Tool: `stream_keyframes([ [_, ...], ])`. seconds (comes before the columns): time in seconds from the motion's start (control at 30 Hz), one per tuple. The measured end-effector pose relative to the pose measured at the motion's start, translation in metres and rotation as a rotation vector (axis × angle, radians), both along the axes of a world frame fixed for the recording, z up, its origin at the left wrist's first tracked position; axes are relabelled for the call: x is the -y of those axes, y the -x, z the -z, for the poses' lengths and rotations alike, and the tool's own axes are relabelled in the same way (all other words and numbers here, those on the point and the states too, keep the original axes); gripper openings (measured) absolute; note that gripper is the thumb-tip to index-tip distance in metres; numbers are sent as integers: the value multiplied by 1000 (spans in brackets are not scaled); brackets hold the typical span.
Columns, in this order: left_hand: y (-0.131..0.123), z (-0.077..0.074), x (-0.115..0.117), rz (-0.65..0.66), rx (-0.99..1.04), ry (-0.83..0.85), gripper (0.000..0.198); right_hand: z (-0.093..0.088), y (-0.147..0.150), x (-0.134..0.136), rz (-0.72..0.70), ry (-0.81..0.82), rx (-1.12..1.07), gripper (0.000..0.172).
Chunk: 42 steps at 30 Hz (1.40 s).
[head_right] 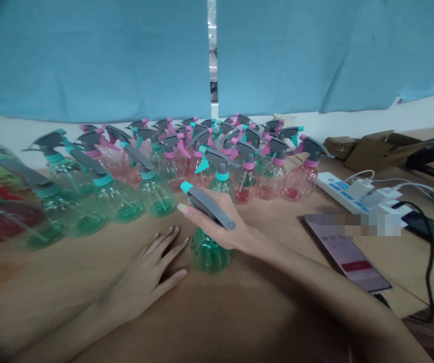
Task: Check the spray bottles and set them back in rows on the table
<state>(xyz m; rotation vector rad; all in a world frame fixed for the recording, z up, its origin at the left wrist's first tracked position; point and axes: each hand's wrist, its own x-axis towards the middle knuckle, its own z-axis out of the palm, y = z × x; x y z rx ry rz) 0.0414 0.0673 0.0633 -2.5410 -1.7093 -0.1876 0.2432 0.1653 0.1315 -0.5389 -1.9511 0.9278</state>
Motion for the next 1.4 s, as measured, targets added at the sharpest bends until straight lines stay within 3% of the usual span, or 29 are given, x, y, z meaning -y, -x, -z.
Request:
stream_keyframes([
  [0.37,3,5,-1,13,16,-12,61,-6,-2,5,-68,80,-42,26],
  [0.67,3,4,0,1,16,-6,62,17,-4,1,33,89,-9,35],
  [0.77,3,5,0,4,28,-21,62,16,-12,6,77,15,69,44],
  [0.87,2,6,0,1,34,-26,63,9,-25,19,136,-143,178,68],
  [0.97,3,8,-1,-1,38,-29,62,8,-39,33,285,-257,318,78],
  [1.17,4,8,-1,15,66,-67,60,12,-38,39,448,-348,433,55],
  [1.3,-2,5,5,-44,42,-119,52,11,-9,22,519,-363,424,38],
  [1.4,-7,4,9,-136,30,-171,42,10,18,9,612,-336,464,36],
])
